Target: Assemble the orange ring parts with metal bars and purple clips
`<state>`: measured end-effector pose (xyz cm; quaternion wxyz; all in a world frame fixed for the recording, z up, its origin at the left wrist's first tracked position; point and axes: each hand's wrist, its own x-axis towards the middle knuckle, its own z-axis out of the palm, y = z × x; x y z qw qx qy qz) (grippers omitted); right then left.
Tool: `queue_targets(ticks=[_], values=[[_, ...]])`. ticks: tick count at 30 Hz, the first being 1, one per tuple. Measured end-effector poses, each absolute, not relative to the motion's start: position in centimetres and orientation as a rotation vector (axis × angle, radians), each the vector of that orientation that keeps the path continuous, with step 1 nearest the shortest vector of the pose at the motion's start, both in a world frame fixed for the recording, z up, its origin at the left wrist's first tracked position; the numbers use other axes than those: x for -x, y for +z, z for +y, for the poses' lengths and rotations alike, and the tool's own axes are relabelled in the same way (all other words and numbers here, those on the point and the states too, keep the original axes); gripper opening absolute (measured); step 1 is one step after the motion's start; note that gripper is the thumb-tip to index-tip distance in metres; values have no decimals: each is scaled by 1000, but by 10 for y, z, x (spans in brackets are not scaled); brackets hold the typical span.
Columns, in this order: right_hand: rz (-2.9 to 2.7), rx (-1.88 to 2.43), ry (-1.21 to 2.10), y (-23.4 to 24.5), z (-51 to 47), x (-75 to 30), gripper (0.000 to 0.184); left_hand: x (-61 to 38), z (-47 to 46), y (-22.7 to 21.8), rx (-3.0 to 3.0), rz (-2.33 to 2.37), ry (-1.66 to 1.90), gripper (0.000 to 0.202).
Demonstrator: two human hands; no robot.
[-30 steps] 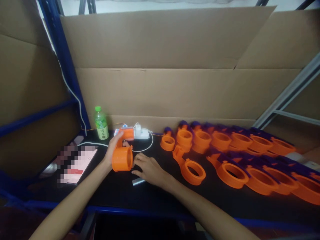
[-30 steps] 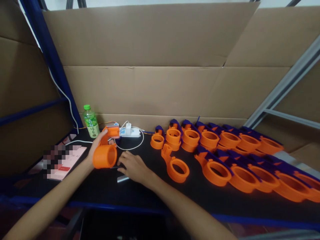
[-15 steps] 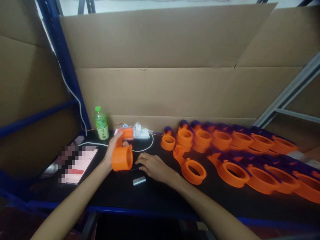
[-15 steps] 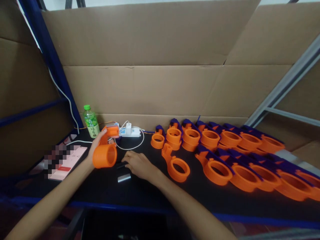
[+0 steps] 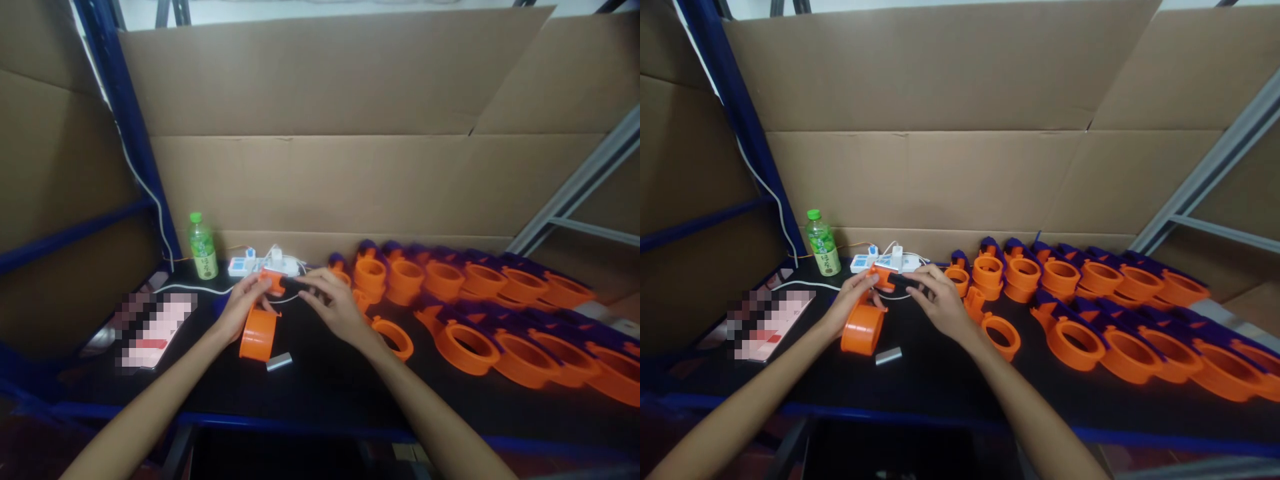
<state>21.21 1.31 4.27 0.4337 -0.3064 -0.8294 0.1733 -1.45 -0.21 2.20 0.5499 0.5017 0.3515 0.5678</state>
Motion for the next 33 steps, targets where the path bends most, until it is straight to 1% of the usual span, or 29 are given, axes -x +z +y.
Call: queue_targets(ticks=[8,14,17,23,27,30,33], values=[[-2143,737,157,31,8,-204,31,4,-6,10,-1285,798,1178,41],[-2069,694,74,28,9,-203,27,3,-8,9,-1325,811,1169,41],[-2050,677,71,23,11,-202,28,2,-7,8,-1291,807,1157,40],[-2068,596,161,20,6,-194,38,1,-4,9,-1035,797,1146,39],[-1993,648,257,18,18,-189,35,15,0,20,-723,733,1216,39],[-2136,791,249,14,38,-179,34,29,5,30,-598,636,1332,32],[-2400,900,172,13,58,-159,37,38,8,35,-563,560,1432,29]])
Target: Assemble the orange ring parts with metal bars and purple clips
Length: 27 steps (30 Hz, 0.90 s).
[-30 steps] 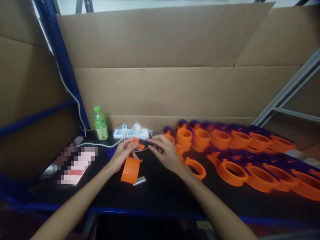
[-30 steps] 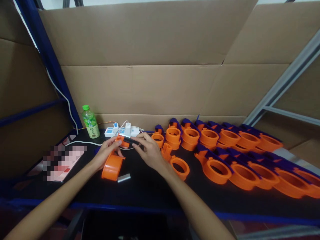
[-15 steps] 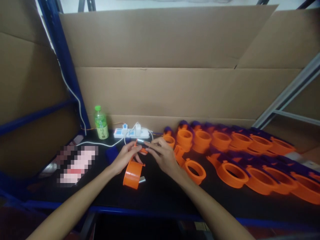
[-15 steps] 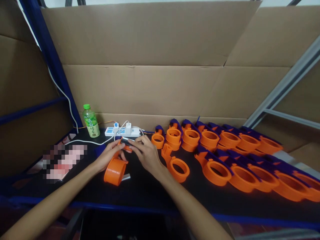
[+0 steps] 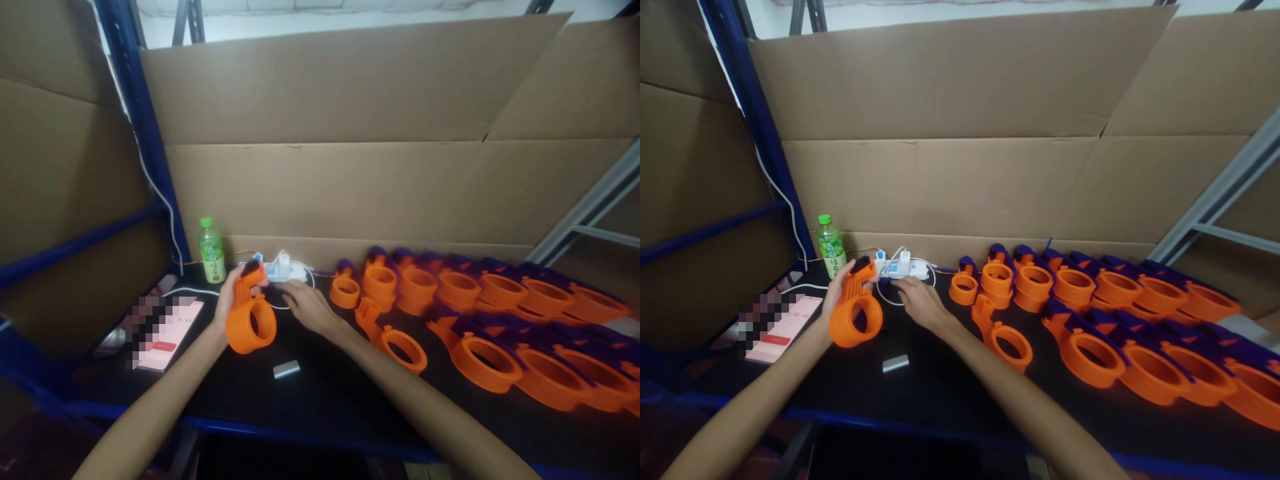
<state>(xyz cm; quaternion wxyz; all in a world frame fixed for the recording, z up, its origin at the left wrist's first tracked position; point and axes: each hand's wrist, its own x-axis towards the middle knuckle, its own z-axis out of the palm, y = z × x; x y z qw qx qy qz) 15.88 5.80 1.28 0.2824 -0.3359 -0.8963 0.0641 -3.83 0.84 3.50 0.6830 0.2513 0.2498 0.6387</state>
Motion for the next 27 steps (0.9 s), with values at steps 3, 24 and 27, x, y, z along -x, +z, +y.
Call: queue_targets(ticks=[3,24,27], values=[[-2561,990,134,14,73,-136,40,39,8,35,-551,526,1462,30],[-2001,1182,348,10,73,-163,33,21,9,17,-688,740,1472,40],[-1736,990,517,11,58,-168,33,14,8,10,-779,801,1458,42]])
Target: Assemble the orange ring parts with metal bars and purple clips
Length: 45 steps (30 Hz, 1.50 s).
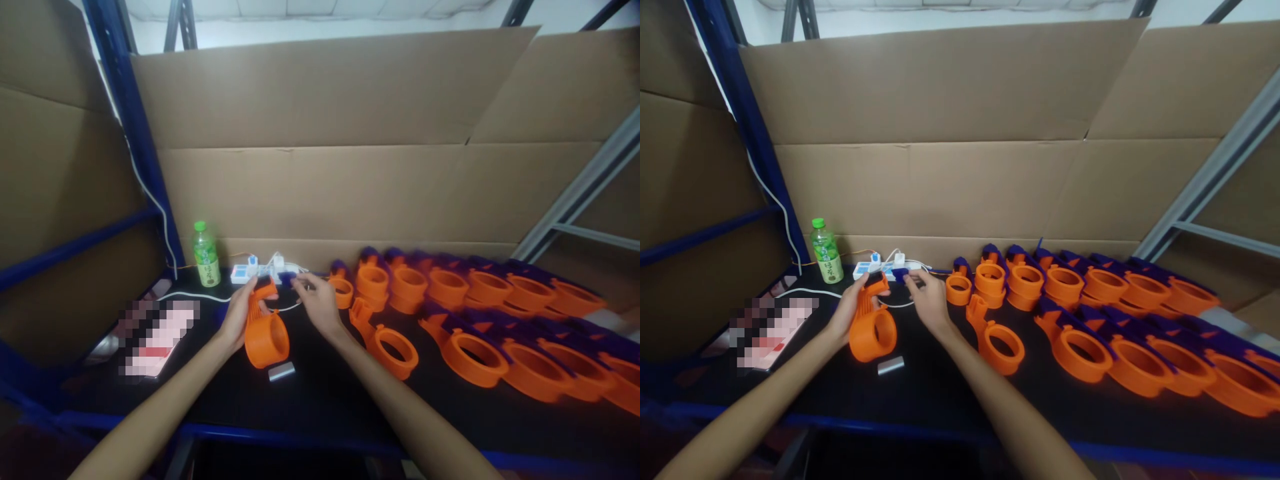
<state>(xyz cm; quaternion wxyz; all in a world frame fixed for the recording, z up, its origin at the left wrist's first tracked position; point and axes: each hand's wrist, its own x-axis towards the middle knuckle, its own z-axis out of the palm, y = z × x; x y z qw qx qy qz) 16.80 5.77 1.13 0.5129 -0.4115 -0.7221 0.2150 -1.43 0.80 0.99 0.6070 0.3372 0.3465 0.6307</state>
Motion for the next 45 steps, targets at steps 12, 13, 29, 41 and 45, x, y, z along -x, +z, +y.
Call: queue_targets(ticks=[12,13,29,41,45], values=[[-1899,642,236,7,33,-156,25,6,4,1,-780,764,1486,38],[-1899,637,244,6,33,-156,25,6,4,1,-790,771,1491,38],[-2109,515,63,17,29,-169,26,2,2,-4,-790,779,1487,40],[-2261,637,-215,30,17,-169,28,4,-4,1,-849,731,1498,39],[-2218,639,-219,28,17,-168,21,3,-1,-1,-873,770,1520,36]])
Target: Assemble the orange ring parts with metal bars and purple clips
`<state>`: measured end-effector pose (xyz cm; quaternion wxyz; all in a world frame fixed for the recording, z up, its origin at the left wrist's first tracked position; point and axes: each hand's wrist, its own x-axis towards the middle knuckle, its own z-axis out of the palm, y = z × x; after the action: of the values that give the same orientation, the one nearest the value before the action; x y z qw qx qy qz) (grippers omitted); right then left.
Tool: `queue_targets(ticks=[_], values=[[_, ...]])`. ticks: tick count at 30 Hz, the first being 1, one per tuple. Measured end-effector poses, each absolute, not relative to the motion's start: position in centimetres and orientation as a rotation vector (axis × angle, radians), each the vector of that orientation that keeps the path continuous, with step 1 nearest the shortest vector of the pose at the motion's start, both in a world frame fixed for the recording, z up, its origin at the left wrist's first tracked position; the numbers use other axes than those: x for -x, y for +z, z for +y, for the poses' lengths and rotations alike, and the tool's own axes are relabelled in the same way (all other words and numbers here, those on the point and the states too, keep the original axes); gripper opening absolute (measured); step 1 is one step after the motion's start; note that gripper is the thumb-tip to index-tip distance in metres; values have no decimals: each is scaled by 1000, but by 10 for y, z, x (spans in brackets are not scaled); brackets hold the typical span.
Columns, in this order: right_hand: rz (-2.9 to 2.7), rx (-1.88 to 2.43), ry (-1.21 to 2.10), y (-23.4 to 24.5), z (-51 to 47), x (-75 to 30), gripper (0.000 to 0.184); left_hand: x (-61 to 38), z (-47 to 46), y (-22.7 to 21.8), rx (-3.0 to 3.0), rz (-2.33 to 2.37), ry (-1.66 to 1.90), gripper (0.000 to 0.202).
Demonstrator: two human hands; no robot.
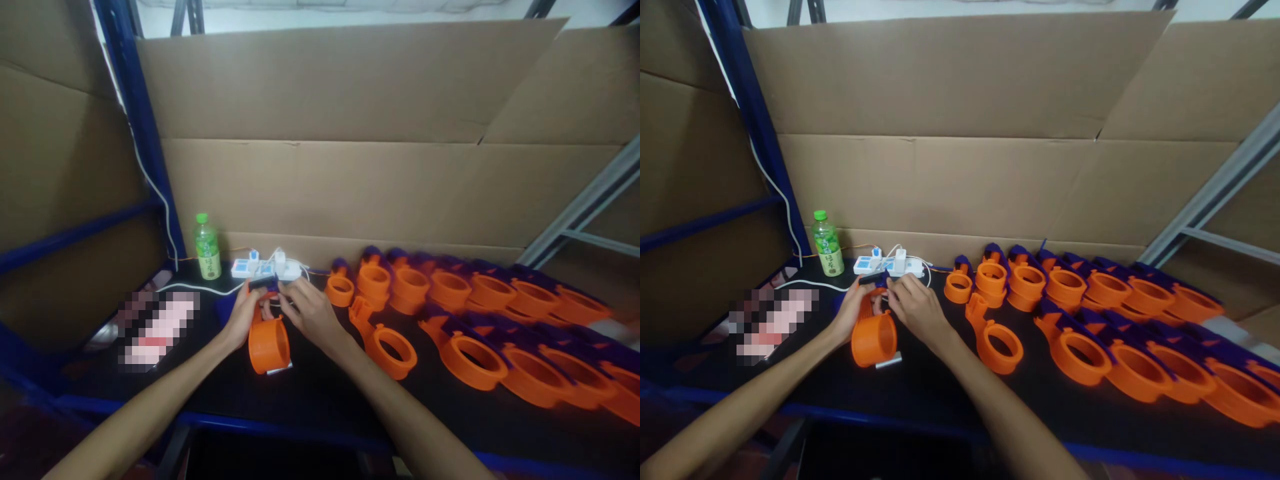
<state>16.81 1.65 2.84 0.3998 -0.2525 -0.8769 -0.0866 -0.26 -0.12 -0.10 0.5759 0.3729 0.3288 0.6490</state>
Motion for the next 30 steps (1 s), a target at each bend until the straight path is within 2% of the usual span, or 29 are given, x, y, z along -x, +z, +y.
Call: queue_targets(ticks=[10,20,27,30], values=[[-2176,664,-260,31,13,-165,17,0,0,-6,-897,837,1549,38],[-2207,682,-249,31,13,-168,20,1,-1,-7,-1077,892,1563,31],[-2170,599,-91,25,17,-167,24,4,-4,-9,-1027,776,1521,35],[-2117,550,-26,21,18,-166,21,5,-6,-8,-1001,672,1485,30]])
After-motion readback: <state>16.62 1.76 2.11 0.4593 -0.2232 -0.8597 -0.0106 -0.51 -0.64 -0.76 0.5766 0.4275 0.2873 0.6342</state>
